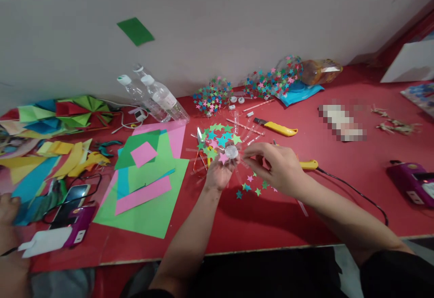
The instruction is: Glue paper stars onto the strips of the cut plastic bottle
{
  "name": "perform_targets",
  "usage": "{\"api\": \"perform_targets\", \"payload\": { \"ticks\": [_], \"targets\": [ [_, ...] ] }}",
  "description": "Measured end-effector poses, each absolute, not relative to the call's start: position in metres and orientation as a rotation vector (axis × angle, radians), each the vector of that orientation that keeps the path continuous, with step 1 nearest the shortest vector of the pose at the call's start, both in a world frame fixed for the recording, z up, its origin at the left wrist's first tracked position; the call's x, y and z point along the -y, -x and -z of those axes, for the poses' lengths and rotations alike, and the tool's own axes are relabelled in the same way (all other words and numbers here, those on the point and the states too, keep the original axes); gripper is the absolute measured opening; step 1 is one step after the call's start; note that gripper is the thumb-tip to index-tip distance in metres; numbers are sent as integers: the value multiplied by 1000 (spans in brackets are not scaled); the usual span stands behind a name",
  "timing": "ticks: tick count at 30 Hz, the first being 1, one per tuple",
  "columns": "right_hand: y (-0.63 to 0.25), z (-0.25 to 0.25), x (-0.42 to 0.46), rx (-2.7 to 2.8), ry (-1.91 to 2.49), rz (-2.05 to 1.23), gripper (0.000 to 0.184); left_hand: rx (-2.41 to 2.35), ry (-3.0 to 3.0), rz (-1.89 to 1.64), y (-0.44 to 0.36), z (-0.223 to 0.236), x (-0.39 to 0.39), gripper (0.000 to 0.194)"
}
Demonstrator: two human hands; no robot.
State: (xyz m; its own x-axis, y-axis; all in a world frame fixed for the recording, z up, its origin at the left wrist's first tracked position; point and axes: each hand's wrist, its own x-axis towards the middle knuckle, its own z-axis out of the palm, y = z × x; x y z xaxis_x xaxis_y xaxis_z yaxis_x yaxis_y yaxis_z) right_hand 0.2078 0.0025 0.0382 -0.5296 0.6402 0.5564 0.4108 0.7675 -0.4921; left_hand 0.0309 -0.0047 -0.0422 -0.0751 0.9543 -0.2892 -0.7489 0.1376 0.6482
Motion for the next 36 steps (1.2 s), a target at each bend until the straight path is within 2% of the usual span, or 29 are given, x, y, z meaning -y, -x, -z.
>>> {"api": "perform_targets", "payload": {
  "ticks": [4,9,17,23,30,36],
  "targets": [
    [-210,-41,-1,2158,790,-486,9,-782,-388,-1439,-31,49,6,14],
    [-210,-40,-3,2184,715,-437,9,-750,-439,-1394,-31,52,7,25],
    [-205,-31,-4,2124,696,-374,8,-730,-375,-1407,-34,39,5,24],
    [-203,-30,-6,2098,607,-328,15,-745,-283,-1426,-35,38,6,32],
    [-204,-33,-4,2086,580,-317,14,-727,-288,-1439,-35,37,6,20],
    [-206,-41,-6,2056,523,-197,11,-749,-334,-1398,-34,41,7,21]
  ]
}}
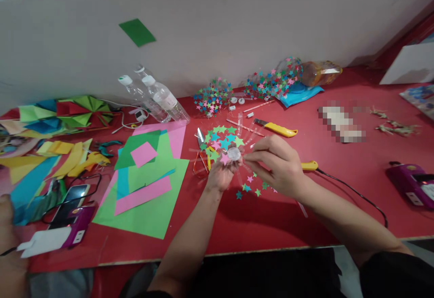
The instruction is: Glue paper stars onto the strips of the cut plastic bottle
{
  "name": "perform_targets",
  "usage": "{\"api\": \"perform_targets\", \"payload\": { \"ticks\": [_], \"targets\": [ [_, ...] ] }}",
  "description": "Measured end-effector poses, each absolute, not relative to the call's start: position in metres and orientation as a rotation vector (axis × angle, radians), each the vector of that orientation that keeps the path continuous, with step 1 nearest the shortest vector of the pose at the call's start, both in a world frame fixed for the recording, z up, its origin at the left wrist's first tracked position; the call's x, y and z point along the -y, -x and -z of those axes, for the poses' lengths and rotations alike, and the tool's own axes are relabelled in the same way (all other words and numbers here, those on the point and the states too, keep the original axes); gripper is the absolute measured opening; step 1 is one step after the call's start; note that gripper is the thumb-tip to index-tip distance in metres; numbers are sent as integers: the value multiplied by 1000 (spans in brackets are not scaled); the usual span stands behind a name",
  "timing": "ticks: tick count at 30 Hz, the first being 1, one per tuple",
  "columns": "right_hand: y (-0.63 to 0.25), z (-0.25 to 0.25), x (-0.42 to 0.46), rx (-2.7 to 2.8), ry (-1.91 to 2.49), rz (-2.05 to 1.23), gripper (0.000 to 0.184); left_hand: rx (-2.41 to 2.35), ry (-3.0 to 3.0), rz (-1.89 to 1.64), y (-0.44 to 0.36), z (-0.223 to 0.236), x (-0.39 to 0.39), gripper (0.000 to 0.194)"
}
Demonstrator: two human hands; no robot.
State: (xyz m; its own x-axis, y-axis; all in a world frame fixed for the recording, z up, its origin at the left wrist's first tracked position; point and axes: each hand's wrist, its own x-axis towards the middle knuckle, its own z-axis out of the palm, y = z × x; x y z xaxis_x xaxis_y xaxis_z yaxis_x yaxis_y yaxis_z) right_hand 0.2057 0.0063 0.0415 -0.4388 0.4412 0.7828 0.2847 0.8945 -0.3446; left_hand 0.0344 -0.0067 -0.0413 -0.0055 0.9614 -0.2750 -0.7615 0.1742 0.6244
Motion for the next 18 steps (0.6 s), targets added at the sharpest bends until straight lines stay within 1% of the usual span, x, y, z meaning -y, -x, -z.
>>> {"api": "perform_targets", "payload": {
  "ticks": [3,6,8,10,12,16,18],
  "targets": [
    [-205,-42,-6,2106,504,-118,8,-715,-376,-1401,-33,46,6,17],
    [-206,-42,-4,2152,476,-39,11,-679,-407,-1399,-33,49,6,18],
    [-206,-43,-3,2174,469,-32,11,-665,-405,-1398,-33,49,5,21],
    [-207,-45,-3,2194,489,-51,9,-662,-395,-1396,-34,46,5,19],
    [-208,-47,-5,2206,515,-66,13,-667,-387,-1405,-33,44,5,16],
    [-212,-49,-9,2204,582,-105,29,-710,-386,-1429,-31,41,6,20],
    [-213,-49,-11,2207,619,-128,25,-746,-382,-1422,-30,41,6,23]
  ]
}}
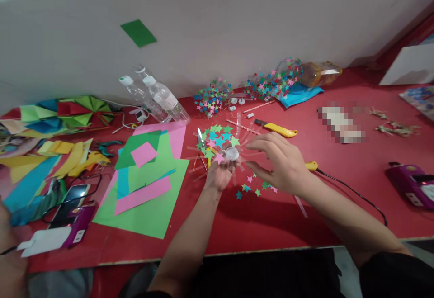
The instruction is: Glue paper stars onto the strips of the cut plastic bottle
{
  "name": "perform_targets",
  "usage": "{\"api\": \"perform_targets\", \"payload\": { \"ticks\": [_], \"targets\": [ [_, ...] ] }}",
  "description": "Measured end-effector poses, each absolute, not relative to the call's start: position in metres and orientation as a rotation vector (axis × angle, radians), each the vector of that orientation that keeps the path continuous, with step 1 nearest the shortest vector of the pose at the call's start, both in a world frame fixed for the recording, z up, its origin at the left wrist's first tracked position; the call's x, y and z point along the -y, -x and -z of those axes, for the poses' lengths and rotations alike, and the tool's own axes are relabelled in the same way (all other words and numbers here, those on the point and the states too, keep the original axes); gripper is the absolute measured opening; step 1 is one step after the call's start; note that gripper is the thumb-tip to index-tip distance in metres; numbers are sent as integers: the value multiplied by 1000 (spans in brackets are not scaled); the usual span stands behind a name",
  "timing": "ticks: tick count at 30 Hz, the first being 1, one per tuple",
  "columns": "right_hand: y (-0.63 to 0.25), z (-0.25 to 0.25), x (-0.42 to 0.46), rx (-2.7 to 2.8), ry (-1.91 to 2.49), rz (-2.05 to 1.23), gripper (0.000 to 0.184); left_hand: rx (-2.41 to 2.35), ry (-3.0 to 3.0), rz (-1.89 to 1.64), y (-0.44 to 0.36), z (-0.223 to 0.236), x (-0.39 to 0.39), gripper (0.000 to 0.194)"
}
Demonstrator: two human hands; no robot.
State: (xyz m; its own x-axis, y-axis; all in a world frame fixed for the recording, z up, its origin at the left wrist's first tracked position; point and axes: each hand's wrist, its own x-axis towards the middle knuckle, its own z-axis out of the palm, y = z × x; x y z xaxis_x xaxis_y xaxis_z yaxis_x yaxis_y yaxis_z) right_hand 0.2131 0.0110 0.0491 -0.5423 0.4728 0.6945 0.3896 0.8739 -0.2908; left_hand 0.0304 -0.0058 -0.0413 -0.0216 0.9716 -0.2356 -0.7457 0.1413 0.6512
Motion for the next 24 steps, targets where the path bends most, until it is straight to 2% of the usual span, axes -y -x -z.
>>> {"api": "perform_targets", "payload": {
  "ticks": [3,6,8,15,20,24],
  "targets": [
    [-213,-49,-13,2257,646,-120,9,-743,-389,-1387,-30,42,6,34],
    [-210,-46,-13,2320,665,-83,11,-724,-402,-1375,-30,43,7,41],
    [-207,-42,-13,2353,671,-64,13,-737,-384,-1374,-30,43,8,39],
    [-199,-26,-16,2381,641,47,18,-764,-274,-1379,-31,43,8,13],
    [-197,-20,-18,2363,627,189,18,-745,-279,-1399,-35,46,8,13],
    [-197,-16,-18,2322,593,271,19,-781,-285,-1380,-39,47,8,23]
  ]
}}
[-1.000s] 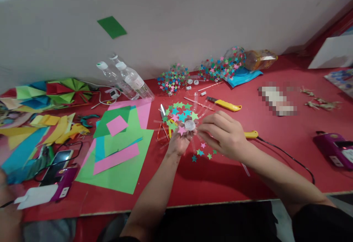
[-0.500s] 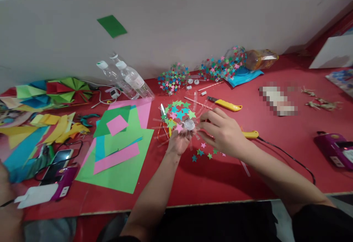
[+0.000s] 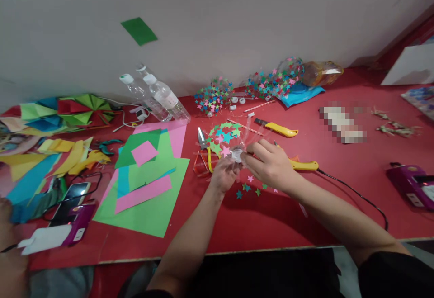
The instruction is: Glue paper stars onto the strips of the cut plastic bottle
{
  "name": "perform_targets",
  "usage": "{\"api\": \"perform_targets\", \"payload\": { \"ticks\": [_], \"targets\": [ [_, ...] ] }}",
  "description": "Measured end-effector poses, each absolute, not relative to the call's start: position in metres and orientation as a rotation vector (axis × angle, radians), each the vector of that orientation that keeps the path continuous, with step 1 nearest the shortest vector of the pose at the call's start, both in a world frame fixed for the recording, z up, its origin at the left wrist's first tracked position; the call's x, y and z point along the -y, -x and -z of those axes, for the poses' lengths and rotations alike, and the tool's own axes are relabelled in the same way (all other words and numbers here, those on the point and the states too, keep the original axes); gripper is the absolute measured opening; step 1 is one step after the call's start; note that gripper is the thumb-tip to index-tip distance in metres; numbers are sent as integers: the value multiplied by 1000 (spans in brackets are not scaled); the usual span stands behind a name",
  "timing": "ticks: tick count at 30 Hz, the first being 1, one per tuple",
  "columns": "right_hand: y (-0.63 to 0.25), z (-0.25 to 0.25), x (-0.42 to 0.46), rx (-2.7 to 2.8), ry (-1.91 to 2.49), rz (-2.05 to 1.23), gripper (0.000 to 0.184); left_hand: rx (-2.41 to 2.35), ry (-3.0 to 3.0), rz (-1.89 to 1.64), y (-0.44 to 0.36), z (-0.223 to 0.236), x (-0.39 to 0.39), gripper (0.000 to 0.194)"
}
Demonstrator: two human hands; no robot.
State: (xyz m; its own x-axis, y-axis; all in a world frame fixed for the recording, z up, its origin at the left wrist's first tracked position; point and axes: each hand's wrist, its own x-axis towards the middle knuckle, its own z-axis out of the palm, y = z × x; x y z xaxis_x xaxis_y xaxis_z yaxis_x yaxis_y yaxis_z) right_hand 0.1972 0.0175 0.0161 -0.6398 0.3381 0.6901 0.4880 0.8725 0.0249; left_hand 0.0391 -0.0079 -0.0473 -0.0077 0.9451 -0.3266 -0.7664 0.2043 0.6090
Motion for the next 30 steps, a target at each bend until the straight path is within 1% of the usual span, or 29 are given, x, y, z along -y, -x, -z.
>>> {"api": "perform_targets", "payload": {
  "ticks": [2,7,14,18,22,25,30],
  "targets": [
    [-197,-14,-18,2313,583,292,19,-779,-278,-1384,-40,47,8,24],
    [-198,-11,-20,2321,539,401,21,-774,-301,-1375,-43,48,7,16],
    [-198,-10,-19,2336,571,387,20,-828,-295,-1339,-45,57,9,15],
    [-198,-14,-18,2343,599,258,21,-814,-287,-1373,-40,54,9,18],
    [-197,-20,-17,2332,588,39,19,-809,-273,-1396,-37,45,7,9],
    [-196,-22,-15,2298,560,-106,18,-791,-272,-1389,-36,40,6,9],
    [-194,-21,-13,2255,588,-201,18,-830,-254,-1411,-37,38,7,7]
  ]
}}
